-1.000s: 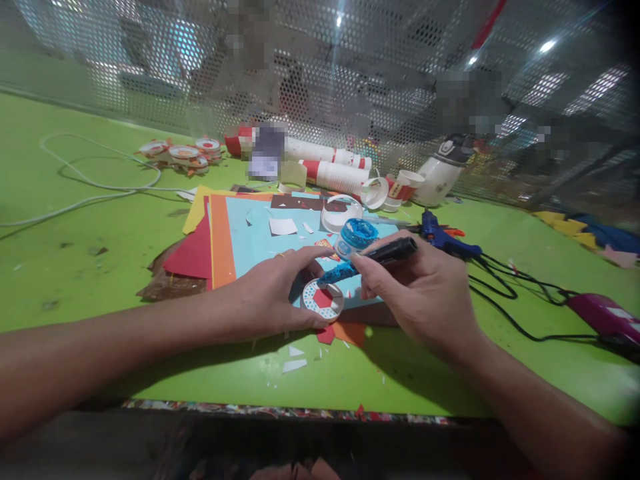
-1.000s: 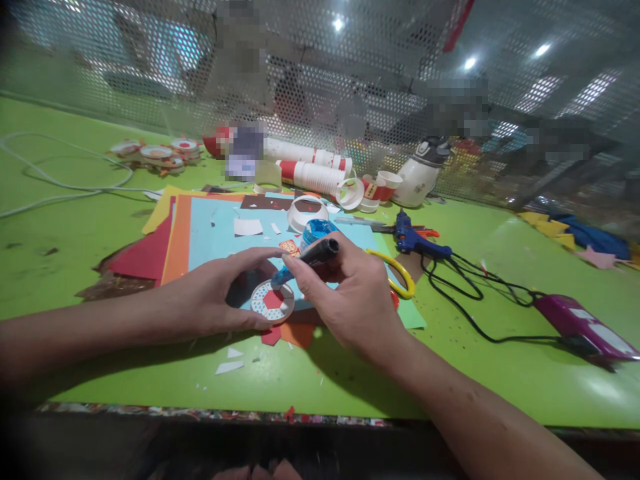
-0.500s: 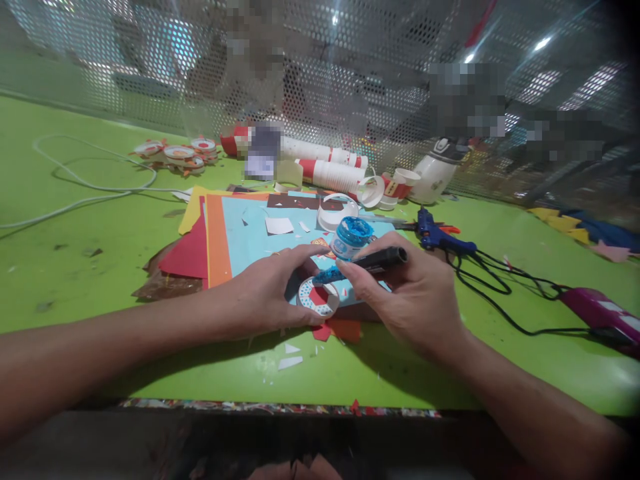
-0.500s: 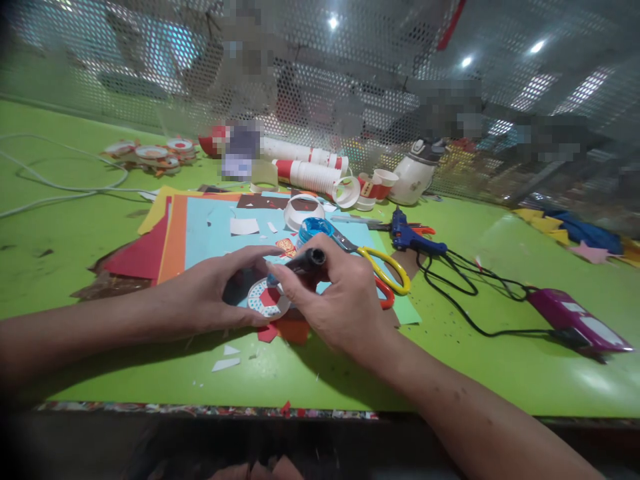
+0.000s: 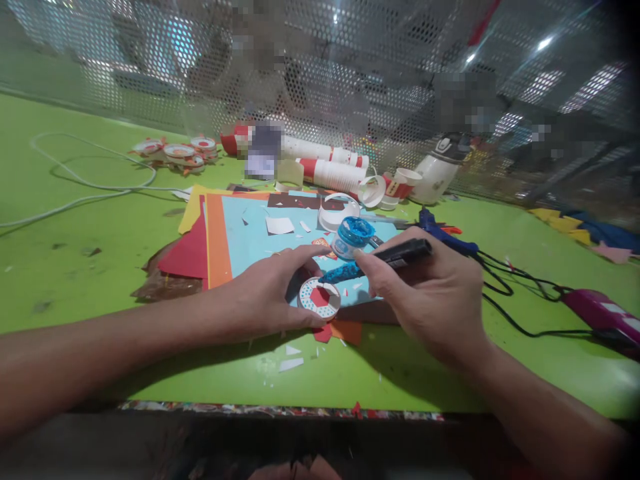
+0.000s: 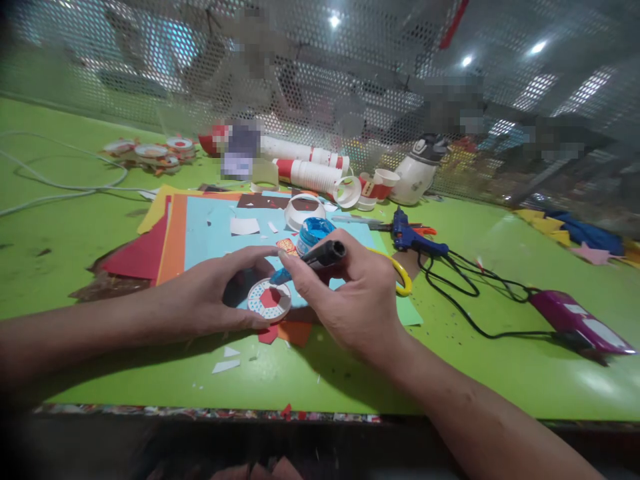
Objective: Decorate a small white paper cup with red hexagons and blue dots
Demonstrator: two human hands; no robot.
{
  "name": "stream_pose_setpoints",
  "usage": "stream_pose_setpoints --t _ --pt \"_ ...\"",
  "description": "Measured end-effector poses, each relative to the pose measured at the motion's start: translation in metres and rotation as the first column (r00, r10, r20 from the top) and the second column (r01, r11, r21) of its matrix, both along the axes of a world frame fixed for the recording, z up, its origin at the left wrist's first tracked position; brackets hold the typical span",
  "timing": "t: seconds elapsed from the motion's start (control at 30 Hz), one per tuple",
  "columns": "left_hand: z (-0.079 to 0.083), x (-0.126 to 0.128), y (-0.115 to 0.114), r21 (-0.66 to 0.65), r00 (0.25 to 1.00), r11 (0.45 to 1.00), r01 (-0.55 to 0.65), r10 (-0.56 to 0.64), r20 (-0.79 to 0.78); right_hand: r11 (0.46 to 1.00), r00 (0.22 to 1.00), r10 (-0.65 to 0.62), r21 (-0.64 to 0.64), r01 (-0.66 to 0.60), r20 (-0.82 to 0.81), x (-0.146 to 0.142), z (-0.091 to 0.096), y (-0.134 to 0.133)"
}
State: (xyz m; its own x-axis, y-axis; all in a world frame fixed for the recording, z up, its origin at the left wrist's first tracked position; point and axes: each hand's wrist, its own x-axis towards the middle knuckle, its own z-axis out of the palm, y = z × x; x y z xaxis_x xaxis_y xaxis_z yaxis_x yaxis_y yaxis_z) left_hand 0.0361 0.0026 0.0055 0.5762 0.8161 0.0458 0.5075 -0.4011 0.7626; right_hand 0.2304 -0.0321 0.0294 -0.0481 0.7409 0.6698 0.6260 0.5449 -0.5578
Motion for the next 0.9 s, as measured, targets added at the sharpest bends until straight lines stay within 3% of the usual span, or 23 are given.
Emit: stream_pose_setpoints --t 0.9 --pt "-0.0023 0.0000 0.0016 -0.004 1.000 1.000 0.005 -0.005 0.021 0.998 0.998 0.028 -0.050 -0.025 0.057 0.0006 -0.0043 0.0040"
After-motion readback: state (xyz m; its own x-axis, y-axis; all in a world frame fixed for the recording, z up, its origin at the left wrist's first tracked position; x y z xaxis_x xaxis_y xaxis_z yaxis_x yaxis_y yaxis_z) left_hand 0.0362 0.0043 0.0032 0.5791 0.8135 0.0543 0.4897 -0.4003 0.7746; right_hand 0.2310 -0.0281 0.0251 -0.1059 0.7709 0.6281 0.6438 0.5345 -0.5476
